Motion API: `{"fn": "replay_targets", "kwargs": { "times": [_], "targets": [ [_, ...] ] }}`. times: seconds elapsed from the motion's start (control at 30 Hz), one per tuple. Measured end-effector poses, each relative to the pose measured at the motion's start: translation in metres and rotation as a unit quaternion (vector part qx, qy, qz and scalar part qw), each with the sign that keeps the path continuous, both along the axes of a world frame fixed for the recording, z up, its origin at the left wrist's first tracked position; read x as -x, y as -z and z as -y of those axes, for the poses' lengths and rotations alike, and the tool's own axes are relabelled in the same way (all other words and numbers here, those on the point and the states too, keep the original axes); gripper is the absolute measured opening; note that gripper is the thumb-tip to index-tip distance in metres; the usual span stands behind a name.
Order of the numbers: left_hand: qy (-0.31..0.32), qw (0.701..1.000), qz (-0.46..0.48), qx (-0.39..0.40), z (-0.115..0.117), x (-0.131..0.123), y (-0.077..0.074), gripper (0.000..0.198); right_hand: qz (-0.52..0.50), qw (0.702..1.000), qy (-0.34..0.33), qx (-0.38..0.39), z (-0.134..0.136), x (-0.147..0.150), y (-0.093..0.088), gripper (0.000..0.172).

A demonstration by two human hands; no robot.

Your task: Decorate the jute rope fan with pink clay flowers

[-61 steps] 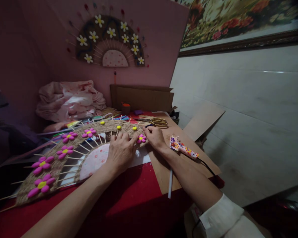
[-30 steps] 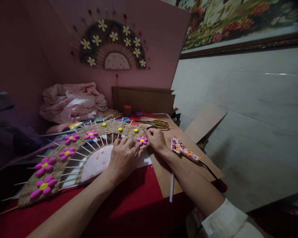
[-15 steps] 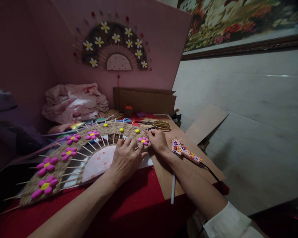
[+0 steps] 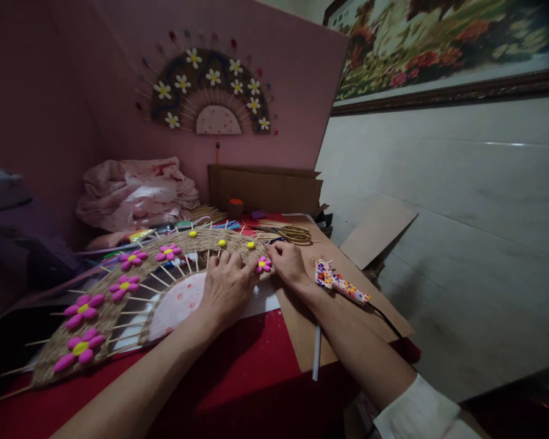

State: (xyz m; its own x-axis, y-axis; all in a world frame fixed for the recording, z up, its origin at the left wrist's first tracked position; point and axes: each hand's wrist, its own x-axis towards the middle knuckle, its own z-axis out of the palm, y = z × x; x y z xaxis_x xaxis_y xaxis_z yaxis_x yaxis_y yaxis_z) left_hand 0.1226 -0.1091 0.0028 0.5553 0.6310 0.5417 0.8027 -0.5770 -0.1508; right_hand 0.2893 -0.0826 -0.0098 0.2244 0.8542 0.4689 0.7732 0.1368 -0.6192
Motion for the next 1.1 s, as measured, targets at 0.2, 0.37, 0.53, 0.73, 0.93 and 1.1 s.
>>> {"fn": "replay_targets", "kwargs": {
  "times": [0.2,0.37,0.53,0.73,0.93,1.1],
  "targets": [
    [0.002,1.000,-0.009,-0.017,0.004,0.001,-0.001,0.032,0.024,1.000,0.009,0.015,0.000,0.000,-0.001,0.037],
    [0.004,0.997,0.068,-0.022,0.000,0.006,-0.001,0.042,0.059,0.997,0.034,0.043,0.003,0.001,-0.004,0.040],
    [0.048,0.945,0.324,0.008,-0.013,0.020,-0.004,0.031,0.101,0.989,0.096,0.055,0.008,-0.002,-0.012,0.043],
    [0.076,0.887,0.445,0.100,-0.016,0.032,-0.012,0.022,0.074,0.993,0.030,-0.090,0.006,-0.008,-0.015,0.036],
    [0.080,0.908,0.405,0.071,-0.017,0.032,-0.008,0.019,0.004,0.971,-0.177,-0.160,0.007,-0.010,-0.014,0.025],
    [0.070,0.958,0.277,0.024,-0.013,0.029,-0.005,0.013,-0.021,0.973,-0.203,-0.106,0.005,-0.009,-0.014,0.008]
  ]
}}
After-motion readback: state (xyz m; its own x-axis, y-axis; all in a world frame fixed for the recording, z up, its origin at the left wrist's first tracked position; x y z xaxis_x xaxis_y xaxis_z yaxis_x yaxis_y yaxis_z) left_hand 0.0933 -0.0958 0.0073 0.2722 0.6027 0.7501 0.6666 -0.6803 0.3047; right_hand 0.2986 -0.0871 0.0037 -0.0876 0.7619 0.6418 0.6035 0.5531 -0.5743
